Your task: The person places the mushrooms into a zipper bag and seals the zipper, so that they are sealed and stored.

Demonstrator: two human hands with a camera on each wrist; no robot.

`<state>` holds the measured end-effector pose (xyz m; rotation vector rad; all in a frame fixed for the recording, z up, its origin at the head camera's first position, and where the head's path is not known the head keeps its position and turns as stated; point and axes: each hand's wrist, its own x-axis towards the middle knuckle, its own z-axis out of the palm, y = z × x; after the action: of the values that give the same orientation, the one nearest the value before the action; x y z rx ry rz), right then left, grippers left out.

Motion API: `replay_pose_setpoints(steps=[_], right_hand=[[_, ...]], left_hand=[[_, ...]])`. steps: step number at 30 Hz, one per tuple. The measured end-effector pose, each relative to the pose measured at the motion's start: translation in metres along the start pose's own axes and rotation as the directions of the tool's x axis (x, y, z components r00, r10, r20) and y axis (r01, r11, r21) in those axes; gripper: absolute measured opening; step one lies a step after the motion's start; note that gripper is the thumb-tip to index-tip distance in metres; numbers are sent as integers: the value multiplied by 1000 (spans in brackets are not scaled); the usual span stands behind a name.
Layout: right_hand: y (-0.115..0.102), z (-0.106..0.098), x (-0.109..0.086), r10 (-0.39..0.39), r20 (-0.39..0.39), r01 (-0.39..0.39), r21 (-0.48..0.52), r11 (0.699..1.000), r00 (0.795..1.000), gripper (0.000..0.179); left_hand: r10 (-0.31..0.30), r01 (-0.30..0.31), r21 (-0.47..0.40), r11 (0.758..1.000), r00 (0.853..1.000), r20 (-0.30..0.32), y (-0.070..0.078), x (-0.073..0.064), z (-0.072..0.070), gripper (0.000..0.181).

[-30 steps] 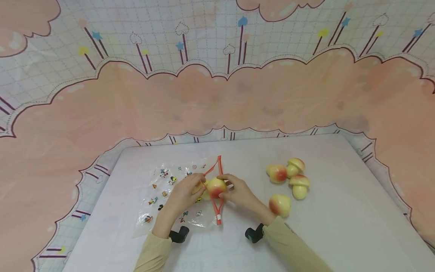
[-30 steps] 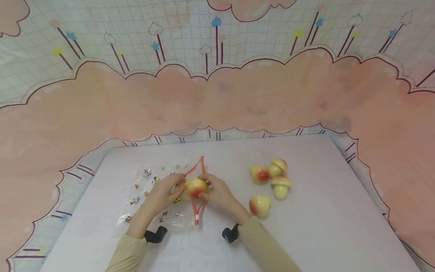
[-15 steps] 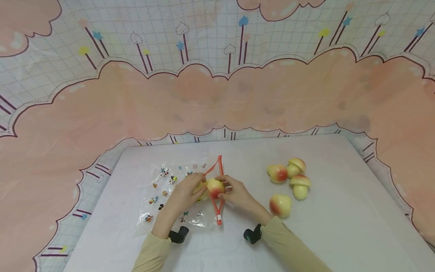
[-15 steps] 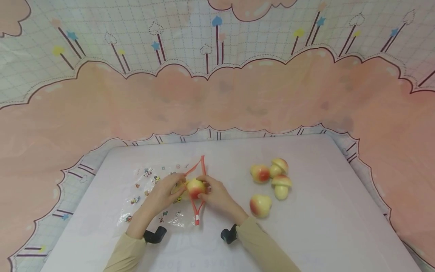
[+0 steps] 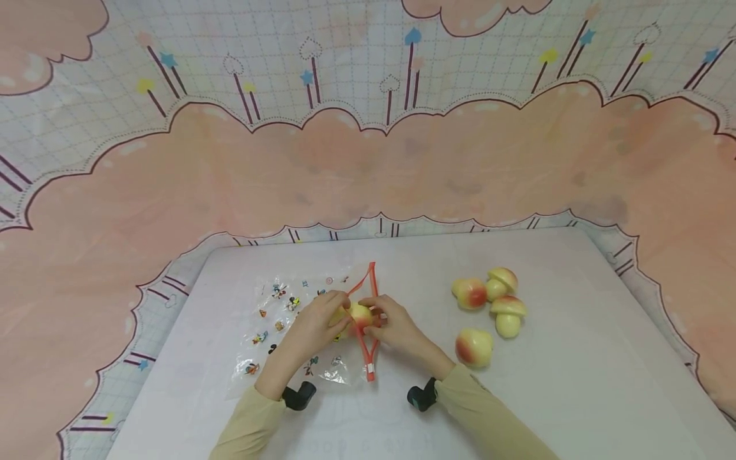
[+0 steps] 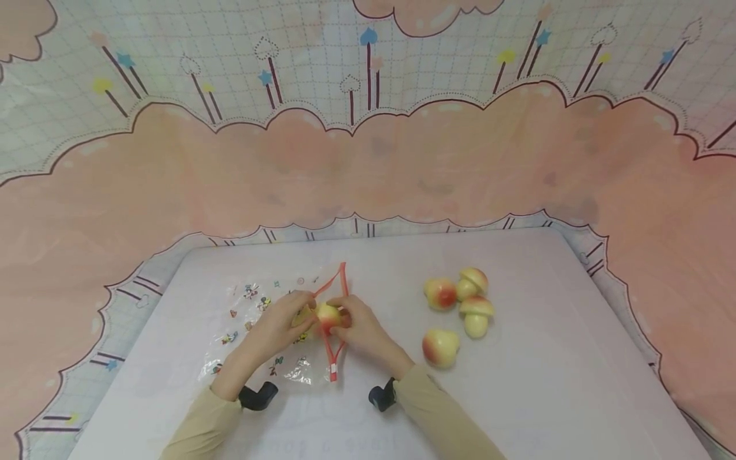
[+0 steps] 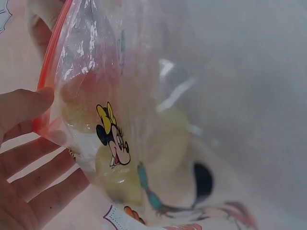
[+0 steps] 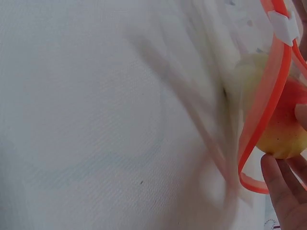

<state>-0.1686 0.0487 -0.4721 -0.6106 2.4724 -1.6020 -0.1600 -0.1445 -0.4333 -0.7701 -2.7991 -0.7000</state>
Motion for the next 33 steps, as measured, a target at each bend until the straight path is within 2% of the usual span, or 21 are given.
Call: replay_pose_setpoints(steps=[9,16,24,33], right_hand=[[-3,5,1,-20,61,16,62,998,998,33],[1,6,-2,-8,118,8,2,1000,993,32],[2,4,-3,2,180,-27,139,990,984,42],[-1,-6,-9,45,104,-54,84,995,994,31]], left_hand=[[-2,1,-11,1000,1000,-5,2,2,-2,16],[4,-4,-8,1000,1000,-8,2,4,-2,16],[4,-4,-4,1000,999,-32,3,3,-1,17],[-43,43,-5,999,999,-23,4,4,0,15]])
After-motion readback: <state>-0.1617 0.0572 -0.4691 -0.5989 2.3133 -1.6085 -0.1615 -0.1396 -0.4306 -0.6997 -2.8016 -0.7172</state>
